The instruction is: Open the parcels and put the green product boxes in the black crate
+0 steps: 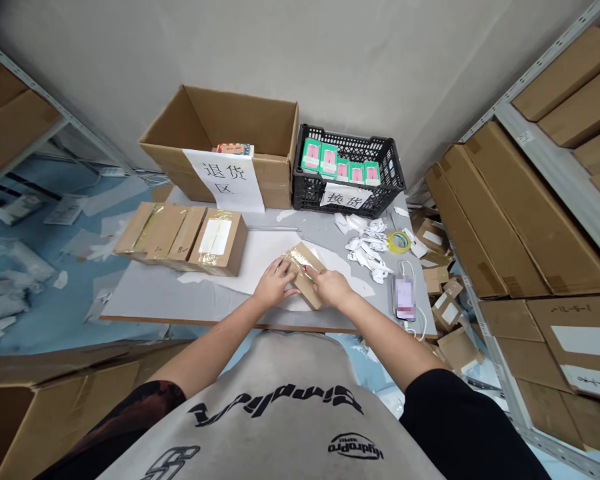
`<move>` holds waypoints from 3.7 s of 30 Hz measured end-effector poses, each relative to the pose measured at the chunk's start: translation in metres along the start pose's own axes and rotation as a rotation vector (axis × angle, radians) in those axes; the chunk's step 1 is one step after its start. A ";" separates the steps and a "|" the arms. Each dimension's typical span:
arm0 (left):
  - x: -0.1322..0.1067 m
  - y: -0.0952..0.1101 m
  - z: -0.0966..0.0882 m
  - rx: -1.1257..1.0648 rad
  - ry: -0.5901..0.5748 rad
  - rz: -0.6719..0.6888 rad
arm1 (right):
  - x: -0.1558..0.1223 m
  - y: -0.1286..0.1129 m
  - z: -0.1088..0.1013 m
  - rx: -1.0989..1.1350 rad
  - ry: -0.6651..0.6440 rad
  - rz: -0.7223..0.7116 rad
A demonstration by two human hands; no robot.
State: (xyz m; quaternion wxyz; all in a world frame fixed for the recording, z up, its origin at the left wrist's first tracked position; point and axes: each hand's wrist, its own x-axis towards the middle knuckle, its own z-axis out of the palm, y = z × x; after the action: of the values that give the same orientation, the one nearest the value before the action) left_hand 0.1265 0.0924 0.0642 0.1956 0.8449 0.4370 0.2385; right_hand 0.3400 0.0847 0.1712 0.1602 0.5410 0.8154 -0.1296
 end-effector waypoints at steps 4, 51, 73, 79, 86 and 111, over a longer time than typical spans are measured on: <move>0.001 0.000 -0.001 0.007 -0.007 0.002 | -0.016 0.006 0.001 -0.018 -0.012 0.002; 0.037 0.064 0.004 0.495 -0.376 0.295 | -0.108 0.056 0.026 0.170 -0.058 0.022; 0.044 0.053 -0.017 0.296 -0.450 0.125 | -0.106 0.068 0.052 0.776 0.159 0.062; 0.031 0.035 -0.041 0.319 -0.417 0.036 | -0.073 0.049 0.062 1.167 0.035 0.153; 0.029 0.025 -0.047 0.349 -0.422 -0.094 | -0.043 0.021 0.065 1.293 -0.014 0.210; 0.024 0.020 -0.031 0.274 -0.449 -0.150 | -0.042 0.008 0.077 1.335 -0.062 0.248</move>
State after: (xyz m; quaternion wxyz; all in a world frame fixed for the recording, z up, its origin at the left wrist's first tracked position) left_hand 0.1332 0.1055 0.1057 0.1885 0.8606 0.4721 -0.0312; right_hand 0.3719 0.0229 0.1176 -0.1711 0.6094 0.4877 -0.6013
